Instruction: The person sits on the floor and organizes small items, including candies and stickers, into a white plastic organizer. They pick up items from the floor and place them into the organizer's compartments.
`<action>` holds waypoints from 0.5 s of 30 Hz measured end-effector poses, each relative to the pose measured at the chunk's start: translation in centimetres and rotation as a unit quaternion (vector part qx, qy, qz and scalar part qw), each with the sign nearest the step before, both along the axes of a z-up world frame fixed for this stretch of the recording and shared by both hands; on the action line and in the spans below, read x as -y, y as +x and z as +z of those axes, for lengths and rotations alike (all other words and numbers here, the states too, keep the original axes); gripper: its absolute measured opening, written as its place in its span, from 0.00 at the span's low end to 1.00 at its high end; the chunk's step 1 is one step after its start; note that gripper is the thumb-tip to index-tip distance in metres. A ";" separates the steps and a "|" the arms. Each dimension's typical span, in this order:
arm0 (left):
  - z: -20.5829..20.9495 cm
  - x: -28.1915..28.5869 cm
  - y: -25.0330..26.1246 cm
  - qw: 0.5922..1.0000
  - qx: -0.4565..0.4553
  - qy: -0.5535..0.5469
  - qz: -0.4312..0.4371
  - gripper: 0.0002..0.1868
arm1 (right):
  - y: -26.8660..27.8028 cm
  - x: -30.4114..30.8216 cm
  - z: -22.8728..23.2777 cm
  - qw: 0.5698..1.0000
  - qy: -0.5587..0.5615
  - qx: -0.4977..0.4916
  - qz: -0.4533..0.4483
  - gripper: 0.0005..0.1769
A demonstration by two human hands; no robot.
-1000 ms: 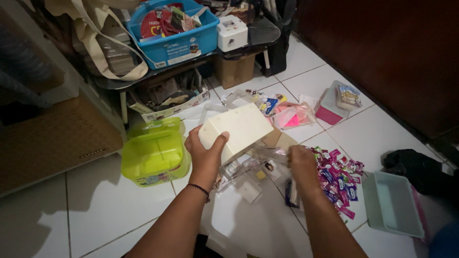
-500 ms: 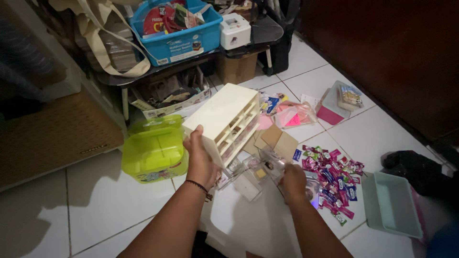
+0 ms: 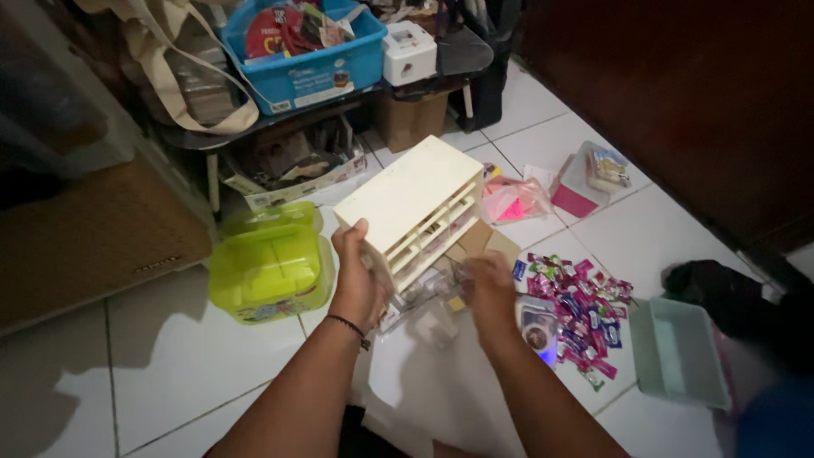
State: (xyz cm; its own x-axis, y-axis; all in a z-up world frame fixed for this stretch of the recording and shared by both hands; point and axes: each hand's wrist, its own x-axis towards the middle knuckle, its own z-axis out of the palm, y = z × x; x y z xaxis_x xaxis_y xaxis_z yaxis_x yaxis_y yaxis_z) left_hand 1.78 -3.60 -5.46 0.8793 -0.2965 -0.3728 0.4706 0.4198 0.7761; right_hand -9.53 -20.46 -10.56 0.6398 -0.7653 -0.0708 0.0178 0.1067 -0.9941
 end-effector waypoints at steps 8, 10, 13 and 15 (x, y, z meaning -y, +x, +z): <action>2.0 -0.6 -0.9 0.993 0.109 0.022 -0.042 0.38 | 2.2 -2.9 2.6 0.983 0.145 0.041 0.107 0.08; 2.3 -0.8 -0.9 0.994 0.095 0.028 -0.047 0.39 | 2.4 -2.7 2.0 0.975 0.182 0.047 0.118 0.07; 2.2 -0.8 -0.7 0.995 0.088 0.028 -0.030 0.40 | 2.5 -1.9 1.6 0.972 0.180 0.047 0.143 0.09; 2.1 -0.6 -0.5 0.988 0.143 0.054 0.001 0.41 | 2.7 -1.7 1.4 0.972 0.186 0.051 0.135 0.09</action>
State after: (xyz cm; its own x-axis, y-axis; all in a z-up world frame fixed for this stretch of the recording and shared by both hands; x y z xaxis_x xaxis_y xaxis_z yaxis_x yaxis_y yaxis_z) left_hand 1.32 -3.02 -3.38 0.9540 -0.2663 -0.1378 0.2242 0.3284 0.9175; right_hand -6.86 -18.75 -9.12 0.8323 -0.5016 -0.2362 0.0347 0.4722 -0.8808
